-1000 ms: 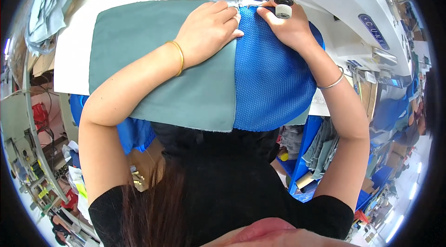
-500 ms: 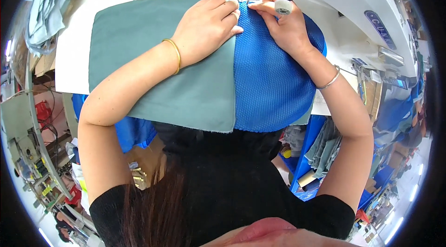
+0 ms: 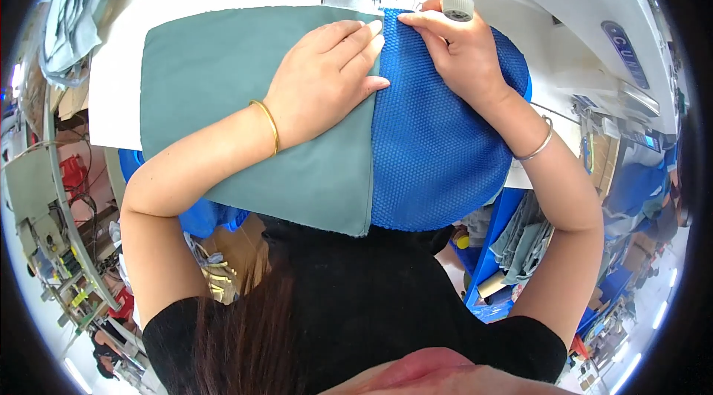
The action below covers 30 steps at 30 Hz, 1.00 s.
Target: Sewing fabric and leather panels together using an industrial sewing machine to assemble a bag.
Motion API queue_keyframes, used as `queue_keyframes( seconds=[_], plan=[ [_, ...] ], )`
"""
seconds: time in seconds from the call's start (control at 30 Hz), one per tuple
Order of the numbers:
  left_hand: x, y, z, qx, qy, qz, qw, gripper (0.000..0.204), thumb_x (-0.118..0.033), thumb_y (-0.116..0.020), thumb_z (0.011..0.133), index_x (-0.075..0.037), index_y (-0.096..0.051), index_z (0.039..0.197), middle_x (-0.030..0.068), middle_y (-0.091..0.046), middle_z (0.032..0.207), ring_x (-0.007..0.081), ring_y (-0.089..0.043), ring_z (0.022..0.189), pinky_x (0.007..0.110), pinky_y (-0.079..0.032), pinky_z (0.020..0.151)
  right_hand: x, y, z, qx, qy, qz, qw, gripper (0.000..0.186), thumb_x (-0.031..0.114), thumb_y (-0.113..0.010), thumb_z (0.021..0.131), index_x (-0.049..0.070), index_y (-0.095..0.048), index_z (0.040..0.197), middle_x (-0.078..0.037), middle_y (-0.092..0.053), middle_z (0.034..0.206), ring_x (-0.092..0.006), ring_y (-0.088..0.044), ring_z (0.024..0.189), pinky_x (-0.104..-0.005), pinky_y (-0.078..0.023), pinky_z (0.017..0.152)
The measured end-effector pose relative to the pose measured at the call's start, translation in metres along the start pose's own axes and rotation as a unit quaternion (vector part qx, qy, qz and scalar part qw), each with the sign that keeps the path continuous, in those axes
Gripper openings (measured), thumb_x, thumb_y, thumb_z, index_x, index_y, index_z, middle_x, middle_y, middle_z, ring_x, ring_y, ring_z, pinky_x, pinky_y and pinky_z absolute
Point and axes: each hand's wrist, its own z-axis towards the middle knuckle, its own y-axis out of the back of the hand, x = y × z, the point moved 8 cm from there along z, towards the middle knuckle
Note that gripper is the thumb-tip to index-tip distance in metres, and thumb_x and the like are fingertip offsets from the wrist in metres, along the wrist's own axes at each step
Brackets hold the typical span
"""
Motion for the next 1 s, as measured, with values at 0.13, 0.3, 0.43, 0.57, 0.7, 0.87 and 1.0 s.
queue_keyframes(
  seconds=[0.13,0.3,0.43,0.57,0.7,0.87,1.0],
  plan=[
    [-0.001,-0.001,0.002,-0.003,-0.002,0.013,1.000,0.054,-0.029,-0.076,0.085,0.002,-0.061,0.127,0.0141,-0.063,0.130,0.0320,-0.060,0.116,0.041,-0.051,0.098,0.000,-0.001,0.000,0.001,-0.005,0.004,1.000,0.014,0.004,-0.072,0.082,0.010,-0.078,0.093,-0.012,-0.057,0.083,-0.0309,-0.061,0.083,-0.0415,-0.052,0.076],
    [0.000,0.000,0.006,-0.007,-0.006,0.012,1.000,0.054,-0.029,-0.075,0.085,0.003,-0.061,0.127,0.0147,-0.063,0.130,0.0321,-0.060,0.116,0.042,-0.051,0.098,0.001,0.000,-0.001,0.001,-0.002,0.004,1.000,0.014,0.004,-0.072,0.083,0.009,-0.078,0.094,-0.014,-0.060,0.086,-0.0318,-0.062,0.086,-0.0419,-0.052,0.079],
    [-0.001,-0.002,0.008,-0.002,-0.007,0.018,1.000,0.053,-0.029,-0.075,0.085,0.003,-0.061,0.126,0.0154,-0.063,0.129,0.0321,-0.061,0.115,0.042,-0.051,0.097,0.002,0.001,-0.001,-0.002,0.000,-0.004,1.000,0.014,0.005,-0.072,0.082,0.008,-0.079,0.094,-0.014,-0.061,0.087,-0.0322,-0.062,0.088,-0.0421,-0.052,0.081],
    [-0.003,0.000,0.010,-0.008,-0.010,0.020,1.000,0.052,-0.029,-0.074,0.086,0.003,-0.061,0.125,0.0155,-0.063,0.129,0.0320,-0.061,0.115,0.042,-0.051,0.097,0.001,0.000,-0.001,0.005,-0.004,-0.002,1.000,0.014,0.005,-0.073,0.081,0.008,-0.079,0.093,-0.014,-0.062,0.089,-0.0320,-0.063,0.088,-0.0421,-0.052,0.080],
    [-0.003,-0.003,0.011,-0.006,-0.010,0.028,1.000,0.051,-0.029,-0.074,0.086,0.003,-0.062,0.123,0.0151,-0.063,0.129,0.0316,-0.060,0.115,0.042,-0.051,0.098,0.000,-0.001,0.000,0.017,-0.010,-0.003,1.000,0.015,0.004,-0.072,0.081,0.008,-0.078,0.095,-0.014,-0.064,0.089,-0.0323,-0.063,0.087,-0.0417,-0.053,0.080],
    [0.001,-0.005,0.019,0.014,-0.001,0.054,0.998,0.047,-0.029,-0.074,0.085,0.003,-0.063,0.117,0.0149,-0.062,0.126,0.0313,-0.058,0.117,0.042,-0.050,0.100,0.000,0.000,0.006,0.005,0.028,-0.025,0.999,0.020,0.002,-0.071,0.081,0.009,-0.077,0.099,-0.013,-0.066,0.086,-0.0332,-0.062,0.082,-0.0415,-0.052,0.079],
    [0.005,-0.004,0.021,0.004,-0.002,0.041,0.999,0.046,-0.029,-0.075,0.084,0.003,-0.064,0.115,0.0152,-0.062,0.125,0.0313,-0.058,0.117,0.042,-0.050,0.100,-0.010,-0.005,0.006,0.049,0.021,-0.073,0.996,0.026,0.000,-0.072,0.087,0.015,-0.077,0.107,-0.011,-0.069,0.097,-0.0259,-0.069,0.079,-0.0324,-0.056,0.071]
  ],
)
